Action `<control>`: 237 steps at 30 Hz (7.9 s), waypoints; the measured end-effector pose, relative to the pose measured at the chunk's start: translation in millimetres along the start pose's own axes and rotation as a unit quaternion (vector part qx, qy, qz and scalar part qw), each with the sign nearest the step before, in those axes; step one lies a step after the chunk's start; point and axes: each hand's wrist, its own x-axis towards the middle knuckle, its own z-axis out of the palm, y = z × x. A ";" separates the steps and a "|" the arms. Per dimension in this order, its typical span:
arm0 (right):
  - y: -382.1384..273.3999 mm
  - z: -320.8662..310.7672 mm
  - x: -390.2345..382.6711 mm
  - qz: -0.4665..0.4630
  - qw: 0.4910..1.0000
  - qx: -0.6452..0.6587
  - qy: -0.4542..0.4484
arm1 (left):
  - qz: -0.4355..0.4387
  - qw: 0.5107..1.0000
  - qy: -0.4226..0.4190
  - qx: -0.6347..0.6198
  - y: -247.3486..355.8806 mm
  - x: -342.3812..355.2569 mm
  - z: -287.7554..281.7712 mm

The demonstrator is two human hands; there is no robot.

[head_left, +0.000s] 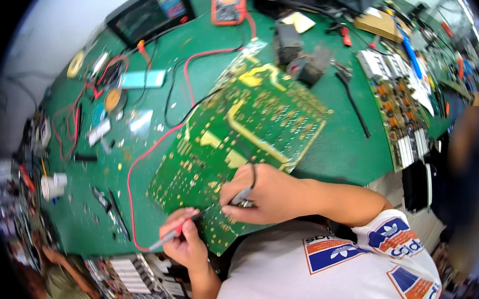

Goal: The person uses multimeter probes to test components on both sides of a large circuit board.

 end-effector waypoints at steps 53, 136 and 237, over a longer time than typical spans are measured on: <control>5.3 10.6 8.6 0.080 0.994 0.028 0.068 | 0.073 0.995 -0.039 0.053 -21.4 32.3 -12.1; 8.2 -4.0 -0.9 0.022 0.998 -0.021 0.063 | 0.104 0.983 -0.143 0.048 -14.0 31.6 -10.5; 2.6 -2.7 16.1 -0.013 0.996 -0.056 0.071 | 0.045 0.996 -0.072 0.040 -6.5 45.6 -1.1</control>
